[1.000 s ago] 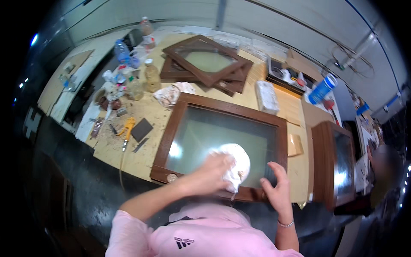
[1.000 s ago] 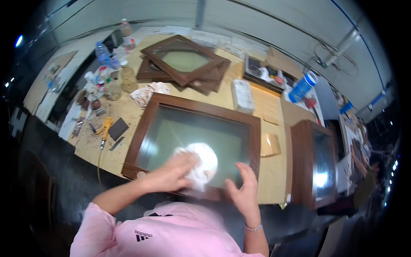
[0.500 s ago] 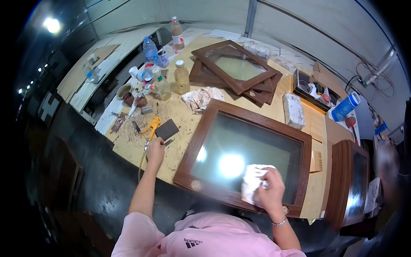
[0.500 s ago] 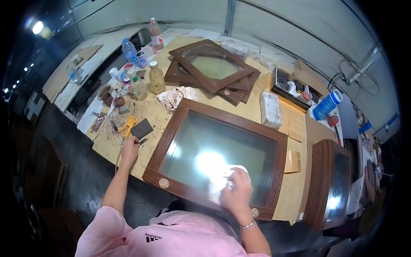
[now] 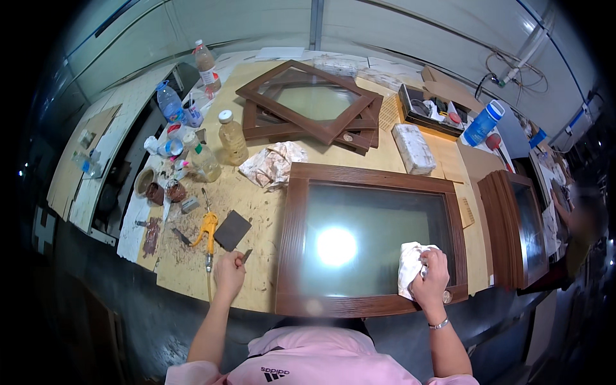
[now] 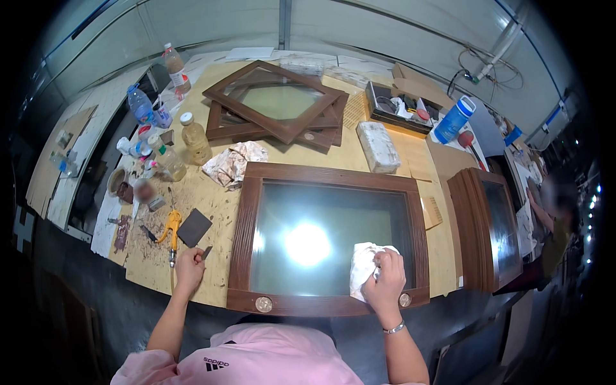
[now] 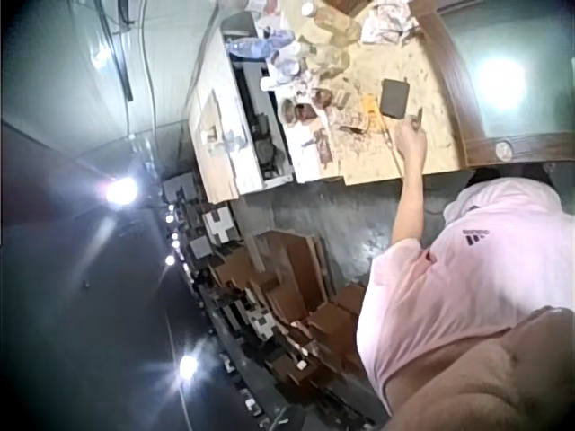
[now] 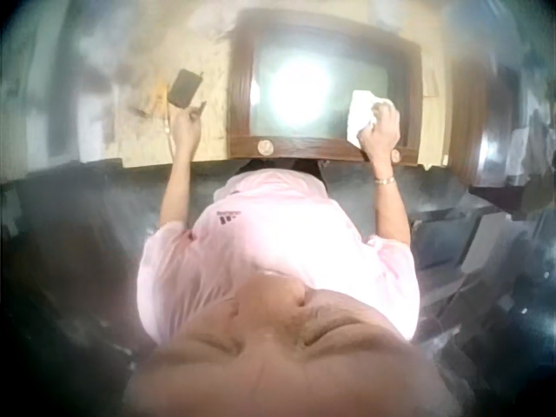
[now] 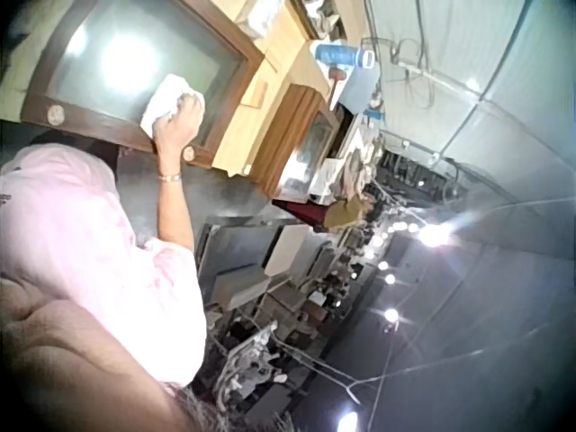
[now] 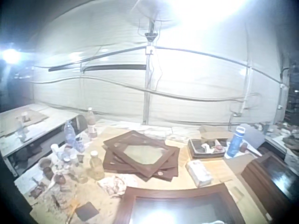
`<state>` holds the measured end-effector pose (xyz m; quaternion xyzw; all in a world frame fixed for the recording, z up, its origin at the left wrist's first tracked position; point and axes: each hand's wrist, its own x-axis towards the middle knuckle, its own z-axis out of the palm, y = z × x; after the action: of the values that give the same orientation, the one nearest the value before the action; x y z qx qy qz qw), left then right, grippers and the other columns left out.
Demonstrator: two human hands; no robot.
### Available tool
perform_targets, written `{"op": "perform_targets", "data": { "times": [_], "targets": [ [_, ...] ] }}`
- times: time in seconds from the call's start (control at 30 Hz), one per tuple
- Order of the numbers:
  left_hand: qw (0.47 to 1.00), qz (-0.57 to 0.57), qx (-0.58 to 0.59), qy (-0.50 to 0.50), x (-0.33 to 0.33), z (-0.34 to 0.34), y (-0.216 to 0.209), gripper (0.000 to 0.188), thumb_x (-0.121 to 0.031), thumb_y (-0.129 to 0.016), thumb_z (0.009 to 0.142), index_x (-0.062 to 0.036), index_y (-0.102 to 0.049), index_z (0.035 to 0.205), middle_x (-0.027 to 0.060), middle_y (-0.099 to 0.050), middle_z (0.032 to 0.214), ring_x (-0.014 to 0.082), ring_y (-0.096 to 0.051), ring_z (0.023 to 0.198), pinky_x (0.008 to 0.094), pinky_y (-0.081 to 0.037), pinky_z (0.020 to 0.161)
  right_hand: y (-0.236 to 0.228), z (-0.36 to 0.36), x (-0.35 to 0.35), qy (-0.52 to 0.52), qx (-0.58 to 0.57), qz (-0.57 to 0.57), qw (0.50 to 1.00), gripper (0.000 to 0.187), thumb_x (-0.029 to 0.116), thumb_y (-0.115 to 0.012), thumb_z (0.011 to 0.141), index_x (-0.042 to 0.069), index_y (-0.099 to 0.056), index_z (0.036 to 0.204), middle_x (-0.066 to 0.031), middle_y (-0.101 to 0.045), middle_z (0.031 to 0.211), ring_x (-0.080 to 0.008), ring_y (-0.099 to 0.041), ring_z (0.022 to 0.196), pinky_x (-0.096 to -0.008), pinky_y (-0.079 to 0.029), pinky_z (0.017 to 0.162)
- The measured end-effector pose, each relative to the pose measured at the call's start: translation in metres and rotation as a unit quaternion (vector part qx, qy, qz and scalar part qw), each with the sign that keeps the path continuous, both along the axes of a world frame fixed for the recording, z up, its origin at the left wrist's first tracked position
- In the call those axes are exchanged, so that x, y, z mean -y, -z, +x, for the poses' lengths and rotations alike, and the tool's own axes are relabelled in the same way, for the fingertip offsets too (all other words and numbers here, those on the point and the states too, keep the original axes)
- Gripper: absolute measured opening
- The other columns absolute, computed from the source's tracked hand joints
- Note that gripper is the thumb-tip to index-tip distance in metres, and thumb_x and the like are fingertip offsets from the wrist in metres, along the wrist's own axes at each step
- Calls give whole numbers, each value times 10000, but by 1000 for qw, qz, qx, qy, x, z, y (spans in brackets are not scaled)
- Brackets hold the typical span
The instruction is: The person is wiping and polishing wooden cabinet door frames with a cloth and a sanding block, applying a liquid from a bottle onto the wood and glass surfaces, and rubbing them repeatedly.
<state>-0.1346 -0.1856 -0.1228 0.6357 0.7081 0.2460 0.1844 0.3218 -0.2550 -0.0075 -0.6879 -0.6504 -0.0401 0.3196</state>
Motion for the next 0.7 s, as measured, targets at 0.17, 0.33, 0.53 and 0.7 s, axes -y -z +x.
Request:
{"op": "perform_targets", "data": {
  "times": [0.17,0.33,0.53,0.7],
  "targets": [
    [975,109,172,87,-39,42,-75,127,3,-674,787,-27,-670,910,100,-608,804,254,-592,741,350,-489,666,-5,-3,-1,-6,9,-2,1000,263,-21,-537,662,24,-536,921,-160,-577,983,-360,-552,882,-443,-464,751],
    [929,275,43,245,-87,100,-130,124,-20,-688,787,-23,-666,909,110,-589,790,297,-584,775,383,-480,680,-1,-3,-5,-5,18,-11,1000,261,-16,-537,655,31,-538,912,-147,-564,969,-354,-536,860,-441,-456,734],
    [921,211,25,327,-68,97,-120,113,-5,-690,761,-41,-685,868,106,-618,783,303,-600,771,390,-482,663,-1,-1,-5,2,20,-15,1000,254,-9,-535,656,36,-540,906,-145,-563,967,-354,-536,864,-445,-451,741],
    [912,278,0,302,-86,91,-112,114,-15,-690,739,-72,-680,837,77,-592,768,271,-593,736,375,-488,615,2,0,-6,2,25,-18,1000,242,1,-546,656,35,-541,895,-141,-563,960,-354,-536,870,-446,-447,743]
  ]
}}
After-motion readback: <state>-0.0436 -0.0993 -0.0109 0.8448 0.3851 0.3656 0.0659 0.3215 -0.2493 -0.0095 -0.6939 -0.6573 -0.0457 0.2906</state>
